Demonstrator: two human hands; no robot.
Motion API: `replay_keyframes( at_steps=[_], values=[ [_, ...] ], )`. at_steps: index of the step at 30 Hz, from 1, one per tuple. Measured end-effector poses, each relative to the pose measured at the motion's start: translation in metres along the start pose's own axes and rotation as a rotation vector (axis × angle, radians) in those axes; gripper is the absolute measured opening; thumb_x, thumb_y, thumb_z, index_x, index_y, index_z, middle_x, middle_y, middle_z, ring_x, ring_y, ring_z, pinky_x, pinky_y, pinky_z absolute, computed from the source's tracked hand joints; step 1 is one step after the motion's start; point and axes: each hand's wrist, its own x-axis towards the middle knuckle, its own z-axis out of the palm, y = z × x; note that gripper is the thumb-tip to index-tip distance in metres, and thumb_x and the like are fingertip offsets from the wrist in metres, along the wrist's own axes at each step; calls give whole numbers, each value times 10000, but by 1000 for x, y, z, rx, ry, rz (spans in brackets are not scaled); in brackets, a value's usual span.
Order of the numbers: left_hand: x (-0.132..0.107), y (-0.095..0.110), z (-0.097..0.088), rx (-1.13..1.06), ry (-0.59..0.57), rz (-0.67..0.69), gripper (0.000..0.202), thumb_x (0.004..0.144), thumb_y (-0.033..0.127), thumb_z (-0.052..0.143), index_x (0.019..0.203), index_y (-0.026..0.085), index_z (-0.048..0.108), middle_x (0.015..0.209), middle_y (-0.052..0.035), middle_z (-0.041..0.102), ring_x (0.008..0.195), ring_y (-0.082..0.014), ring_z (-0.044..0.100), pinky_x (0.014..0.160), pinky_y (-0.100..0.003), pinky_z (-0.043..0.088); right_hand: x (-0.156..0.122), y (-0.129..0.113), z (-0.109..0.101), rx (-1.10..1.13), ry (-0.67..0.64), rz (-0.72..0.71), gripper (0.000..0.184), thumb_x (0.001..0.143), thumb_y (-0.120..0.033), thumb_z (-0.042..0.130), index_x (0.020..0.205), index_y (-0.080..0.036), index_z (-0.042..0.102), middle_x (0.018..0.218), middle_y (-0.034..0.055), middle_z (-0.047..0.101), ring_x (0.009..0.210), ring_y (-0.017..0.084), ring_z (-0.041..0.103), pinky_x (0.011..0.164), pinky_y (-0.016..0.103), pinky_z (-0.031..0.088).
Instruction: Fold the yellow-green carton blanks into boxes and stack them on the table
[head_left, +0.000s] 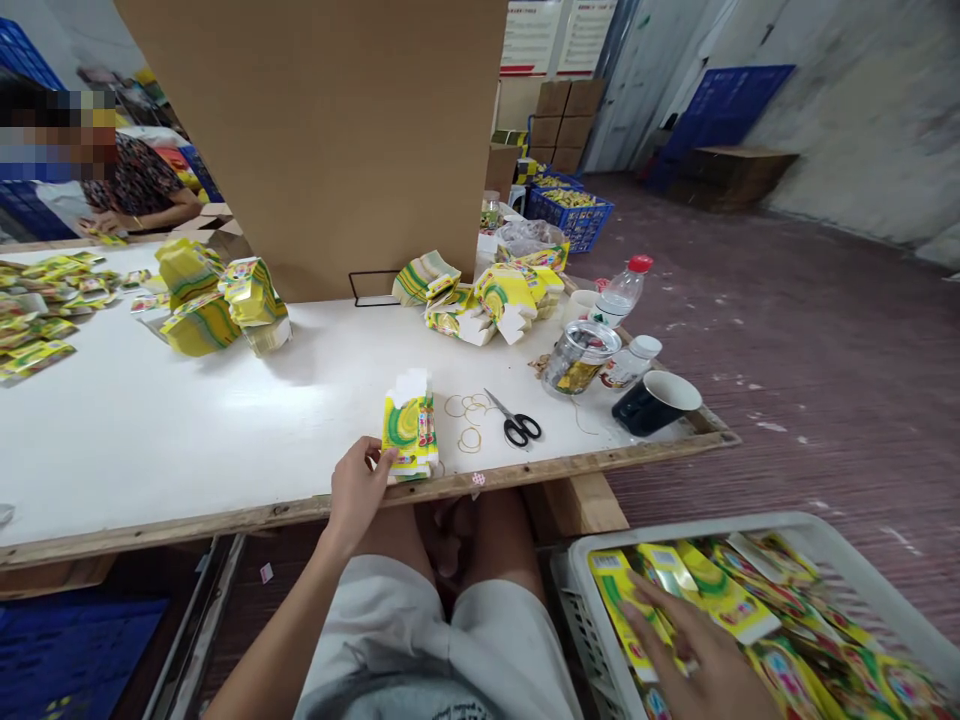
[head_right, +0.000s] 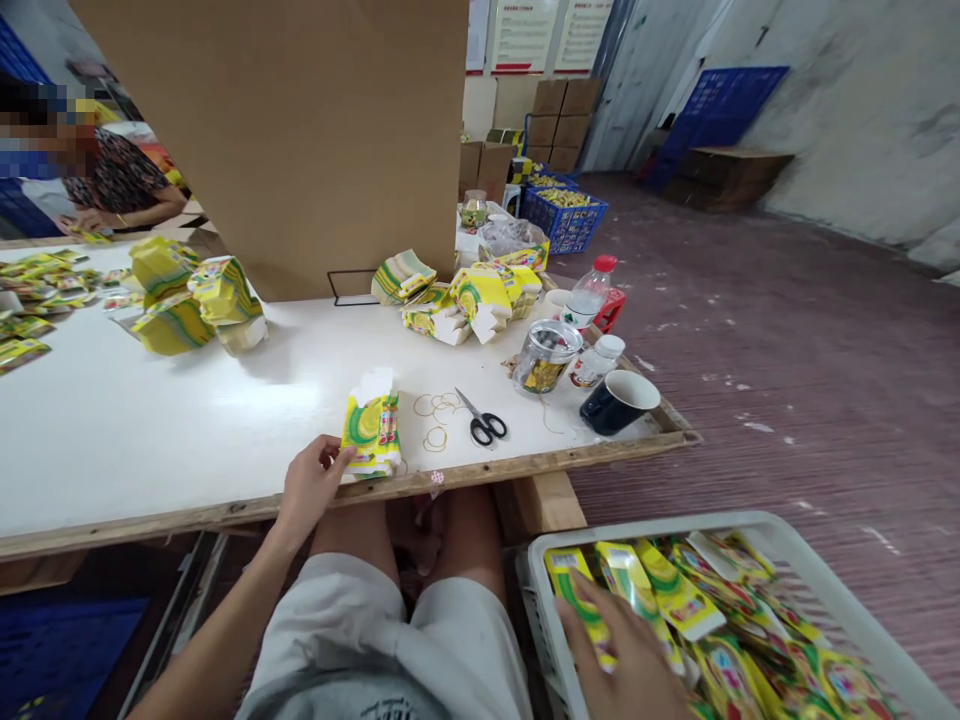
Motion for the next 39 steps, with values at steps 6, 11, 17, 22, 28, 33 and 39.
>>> replay_keyframes(
  at_steps=[6,11,17,22,28,33,39],
  values=[
    [-53,37,-16,-129,-116,114,249,896,403,581,752,202,612,633,12,611,587,-156,537,578,-240,416,18,-133,68,305,37,-278,411,961,-288,589,1372,-292,589,1327,94,673,1163,278,660,914,403,557],
    [-97,50,-17,-338,-438,224,230,922,337,608,760,181,657,711,-27,638,664,-160,578,628,-230,443,28,-154,72,357,-59,-346,572,942,-258,624,1482,-296,440,1371,113,614,1155,281,633,886,397,551],
    [-105,46,-9,-786,-767,-237,487,829,619,662,1050,196,756,985,-87,745,937,-258,668,844,-342,521,12,-151,78,548,-59,-150,290,936,-234,606,1219,-245,544,866,8,639,604,132,547,544,229,485],
    [-108,53,3,-1062,-901,-493,524,722,558,809,1080,176,779,897,-90,787,851,-239,718,812,-320,533,7,-155,80,648,-14,-101,238,960,-228,565,1195,-266,548,827,-15,607,624,126,540,564,212,469],
    [-106,52,15,-1086,-639,-452,406,759,472,815,1004,153,762,823,-54,773,693,-150,680,672,-223,521,8,-142,84,611,-60,27,312,929,-354,618,1215,-230,633,1122,82,677,878,205,640,749,288,531],
    [-105,48,20,-838,-593,-258,377,846,508,715,916,138,715,775,-46,731,696,-160,645,663,-237,520,7,-136,88,596,-165,153,292,951,-419,576,789,-193,664,758,36,691,697,192,644,645,261,525],
    [-99,45,8,-754,-682,-83,664,914,402,665,1468,245,335,923,-56,731,818,-205,673,791,-302,531,15,-126,87,824,-146,145,451,946,-386,615,1355,-219,525,1082,90,737,912,214,708,812,310,576]
  ],
)
